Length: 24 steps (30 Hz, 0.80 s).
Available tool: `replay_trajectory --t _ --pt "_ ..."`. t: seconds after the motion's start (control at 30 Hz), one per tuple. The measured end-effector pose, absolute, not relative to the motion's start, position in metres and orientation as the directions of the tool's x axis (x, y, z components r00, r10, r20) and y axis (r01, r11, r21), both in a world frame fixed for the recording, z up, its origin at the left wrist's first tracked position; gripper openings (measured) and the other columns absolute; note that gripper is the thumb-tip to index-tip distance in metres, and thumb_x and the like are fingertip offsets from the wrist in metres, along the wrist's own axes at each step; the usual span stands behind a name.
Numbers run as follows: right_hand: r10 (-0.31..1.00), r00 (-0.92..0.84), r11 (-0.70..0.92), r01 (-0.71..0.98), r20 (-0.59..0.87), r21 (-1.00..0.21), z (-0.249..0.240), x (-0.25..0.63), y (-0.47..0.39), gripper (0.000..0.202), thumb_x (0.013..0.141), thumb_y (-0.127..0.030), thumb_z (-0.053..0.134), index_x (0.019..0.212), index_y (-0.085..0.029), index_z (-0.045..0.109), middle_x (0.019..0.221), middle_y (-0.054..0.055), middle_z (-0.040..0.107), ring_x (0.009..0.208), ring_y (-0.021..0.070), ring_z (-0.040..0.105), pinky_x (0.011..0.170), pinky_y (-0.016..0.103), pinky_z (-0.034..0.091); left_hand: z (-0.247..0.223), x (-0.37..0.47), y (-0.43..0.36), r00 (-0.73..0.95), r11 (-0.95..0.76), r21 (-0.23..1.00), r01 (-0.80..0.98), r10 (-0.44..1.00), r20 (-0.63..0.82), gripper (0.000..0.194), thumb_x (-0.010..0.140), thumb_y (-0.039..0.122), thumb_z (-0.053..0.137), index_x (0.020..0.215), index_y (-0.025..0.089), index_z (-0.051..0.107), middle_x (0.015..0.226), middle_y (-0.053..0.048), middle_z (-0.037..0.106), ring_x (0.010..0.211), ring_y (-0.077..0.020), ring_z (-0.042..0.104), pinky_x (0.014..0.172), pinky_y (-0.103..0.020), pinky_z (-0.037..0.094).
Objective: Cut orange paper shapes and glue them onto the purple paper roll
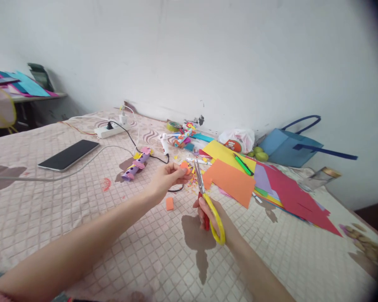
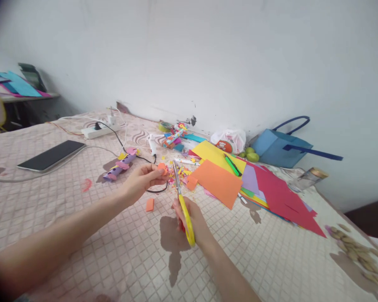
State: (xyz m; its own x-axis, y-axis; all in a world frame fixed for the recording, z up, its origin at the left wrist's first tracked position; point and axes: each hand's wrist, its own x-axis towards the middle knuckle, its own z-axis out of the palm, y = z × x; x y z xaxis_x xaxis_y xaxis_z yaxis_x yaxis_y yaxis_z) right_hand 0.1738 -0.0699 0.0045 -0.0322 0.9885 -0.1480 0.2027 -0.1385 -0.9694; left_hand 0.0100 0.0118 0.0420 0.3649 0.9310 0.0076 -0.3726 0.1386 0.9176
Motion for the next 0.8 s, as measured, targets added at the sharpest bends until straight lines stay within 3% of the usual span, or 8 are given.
replay_trajectory --t 0.3,0.8 --pt "0.991 -0.058 -0.082 0.417 -0.117 -0.905 0.0039 0.1739 -0.0733 0.041 0.078 -0.06 0.045 0.073 -0.019 0.051 0.047 -0.007 0.038 0.033 0.0063 0.036 0.03 0.018 0.03 0.0425 0.0098 0.0147 0.282 0.091 0.895 -0.437 0.958 0.041 0.019 0.071 0.025 0.067 0.07 0.012 0.052 0.077 -0.006 0.068 0.071 -0.0131 0.065 0.073 -0.028 0.052" --pt "0.986 -0.011 -0.145 0.438 -0.166 -0.887 0.0006 0.1817 -0.0698 0.039 0.072 -0.056 0.054 0.063 -0.02 0.042 0.044 -0.008 0.036 0.029 0.0051 0.033 0.026 0.017 0.03 0.0401 0.0064 0.0209 0.323 0.093 0.919 -0.382 0.945 0.039 0.021 0.071 0.027 0.067 0.072 0.013 0.051 0.072 -0.005 0.067 0.068 -0.0123 0.064 0.071 -0.027 0.051"
